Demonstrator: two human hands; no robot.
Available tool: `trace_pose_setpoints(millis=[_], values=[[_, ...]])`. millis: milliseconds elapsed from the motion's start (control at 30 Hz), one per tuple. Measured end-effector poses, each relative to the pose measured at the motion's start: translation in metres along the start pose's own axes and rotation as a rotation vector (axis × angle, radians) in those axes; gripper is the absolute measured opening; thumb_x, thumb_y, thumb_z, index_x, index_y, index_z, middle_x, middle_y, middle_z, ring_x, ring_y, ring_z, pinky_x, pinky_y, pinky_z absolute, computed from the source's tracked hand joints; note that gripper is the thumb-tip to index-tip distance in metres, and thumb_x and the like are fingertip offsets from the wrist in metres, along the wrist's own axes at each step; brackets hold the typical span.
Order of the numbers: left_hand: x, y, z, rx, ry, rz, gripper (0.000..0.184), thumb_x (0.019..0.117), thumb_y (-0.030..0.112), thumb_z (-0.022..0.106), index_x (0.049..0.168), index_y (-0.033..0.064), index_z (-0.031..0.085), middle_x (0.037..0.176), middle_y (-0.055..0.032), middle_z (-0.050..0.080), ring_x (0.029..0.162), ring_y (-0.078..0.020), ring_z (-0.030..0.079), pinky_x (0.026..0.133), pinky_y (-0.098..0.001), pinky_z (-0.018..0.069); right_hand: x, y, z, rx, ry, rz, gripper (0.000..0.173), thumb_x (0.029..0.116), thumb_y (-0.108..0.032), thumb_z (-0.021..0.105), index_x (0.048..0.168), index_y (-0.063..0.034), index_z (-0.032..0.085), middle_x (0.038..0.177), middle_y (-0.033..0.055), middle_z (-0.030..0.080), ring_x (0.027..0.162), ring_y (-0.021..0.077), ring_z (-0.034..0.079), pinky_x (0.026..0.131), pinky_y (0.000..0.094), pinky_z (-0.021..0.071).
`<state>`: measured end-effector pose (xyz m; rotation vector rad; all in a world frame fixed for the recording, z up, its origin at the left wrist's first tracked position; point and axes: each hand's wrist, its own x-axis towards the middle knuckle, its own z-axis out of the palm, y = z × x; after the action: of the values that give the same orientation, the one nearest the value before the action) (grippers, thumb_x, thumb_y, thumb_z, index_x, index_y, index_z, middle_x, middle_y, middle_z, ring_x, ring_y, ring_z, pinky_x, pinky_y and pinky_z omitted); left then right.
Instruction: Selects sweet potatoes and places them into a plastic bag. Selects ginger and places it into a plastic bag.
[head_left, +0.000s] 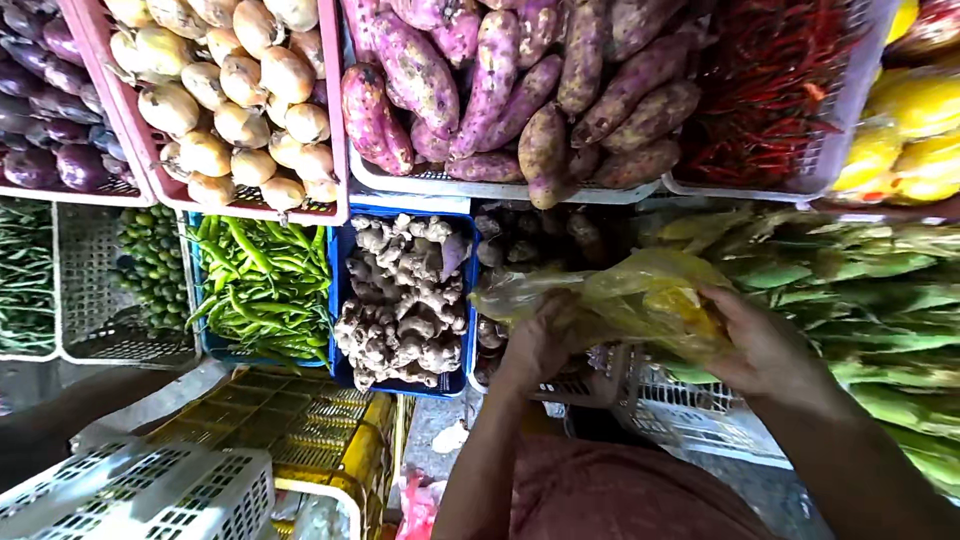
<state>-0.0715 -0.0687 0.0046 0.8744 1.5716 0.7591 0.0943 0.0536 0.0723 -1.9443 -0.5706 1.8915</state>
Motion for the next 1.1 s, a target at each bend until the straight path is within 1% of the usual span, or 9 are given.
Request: trace_pose_setpoints(millis=[100,233,367,467,600,700,833,933,1100], values=[[0.018,-0.009,-0.031,0.102,0.341,-0.082,0.024,0.0982,0.009,0.062,0.117,-0.0040,0.070,0.116,-0.0213,0.070,0.107,-0.0276,0.069,0.094,-0.0423,0.0562,0.004,0.009,-0.021,0.047,0.052,0.017,0.024,0.1101,-0.022,0.036,0.110,-0.0111,0.057,0.084,-0.0010,0.068,0.073,0.0082,0.069,0.066,0.0283,0.0608],[0.068,-0.064,-0.075,0.508,0.463,-0.312,0.060,0.0930,0.020,0.072,0.148,0.0073,0.051,0.157,-0.0265,0.037,0.139,-0.0510,0.040,0.106,-0.0660,0.0415,-0.003,0.013,-0.019,0.111,0.041,0.056,0.025,0.1104,-0.022,0.035,0.107,-0.0111,0.057,0.082,-0.0008,0.067,0.071,0.0076,0.068,0.064,0.0268,0.0598],[0.078,-0.090,-0.090,0.574,0.494,-0.209,0.039,0.0909,0.007,0.072,0.129,0.0054,0.066,0.151,-0.0270,0.043,0.130,-0.0537,0.047,0.100,-0.0666,0.0456,-0.002,0.009,-0.008,0.179,0.022,0.071,0.026,0.1102,-0.021,0.036,0.105,-0.0093,0.058,0.080,0.0011,0.068,0.069,0.0091,0.068,0.064,0.0276,0.0608],[0.053,-0.074,-0.091,0.333,0.527,-0.117,0.038,0.0979,0.014,0.064,0.134,0.0028,0.061,0.144,-0.0247,0.051,0.125,-0.0420,0.055,0.100,-0.0584,0.0487,0.000,0.002,0.002,0.215,0.033,0.103,0.026,0.1105,-0.022,0.038,0.106,-0.0081,0.059,0.082,0.0035,0.067,0.069,0.0109,0.068,0.063,0.0285,0.0602],[0.002,-0.027,-0.057,-0.321,0.203,-0.018,0.036,0.0959,0.013,0.059,0.130,0.0015,0.060,0.109,-0.0086,0.070,0.088,-0.0119,0.067,0.080,-0.0341,0.0586,0.001,0.000,0.006,0.234,0.010,0.097,0.026,0.1104,-0.024,0.039,0.108,-0.0086,0.060,0.083,0.0035,0.068,0.071,0.0115,0.069,0.064,0.0293,0.0607],[-0.001,-0.021,-0.002,-0.277,-0.058,0.036,0.035,0.0964,0.009,0.062,0.128,-0.0065,0.063,0.124,-0.0181,0.067,0.107,-0.0180,0.068,0.095,-0.0338,0.0571,-0.001,0.000,0.006,0.216,-0.008,0.095,0.025,0.1104,-0.024,0.038,0.108,-0.0103,0.059,0.084,0.0021,0.068,0.073,0.0104,0.069,0.065,0.0291,0.0609],[0.018,-0.024,0.063,0.003,0.204,-0.217,0.035,0.0976,0.008,0.063,0.128,-0.0102,0.063,0.130,-0.0312,0.060,0.121,-0.0355,0.061,0.106,-0.0416,0.0496,-0.030,0.018,-0.006,0.126,-0.046,0.196,0.026,0.1107,-0.022,0.035,0.112,-0.0099,0.057,0.086,0.0013,0.069,0.073,0.0090,0.069,0.064,0.0273,0.0604],[0.001,-0.011,0.061,0.254,-0.127,-0.288,0.042,0.0938,0.012,0.069,0.128,-0.0121,0.061,0.133,-0.0315,0.061,0.131,-0.0398,0.055,0.116,-0.0468,0.0392,-0.057,0.030,-0.030,0.068,-0.017,0.255,0.028,0.1096,-0.022,0.034,0.107,-0.0104,0.060,0.084,0.0006,0.069,0.075,0.0090,0.069,0.065,0.0288,0.0606],[-0.034,0.004,0.002,0.104,-0.473,0.000,0.029,0.0988,0.011,0.063,0.122,-0.0051,0.069,0.120,-0.0222,0.071,0.116,-0.0312,0.067,0.105,-0.0474,0.0491,-0.092,0.005,-0.058,0.099,-0.102,0.222,0.042,0.1100,-0.024,0.023,0.097,-0.0194,0.063,0.084,-0.0057,0.073,0.078,0.0042,0.071,0.069,0.0271,0.0623]])
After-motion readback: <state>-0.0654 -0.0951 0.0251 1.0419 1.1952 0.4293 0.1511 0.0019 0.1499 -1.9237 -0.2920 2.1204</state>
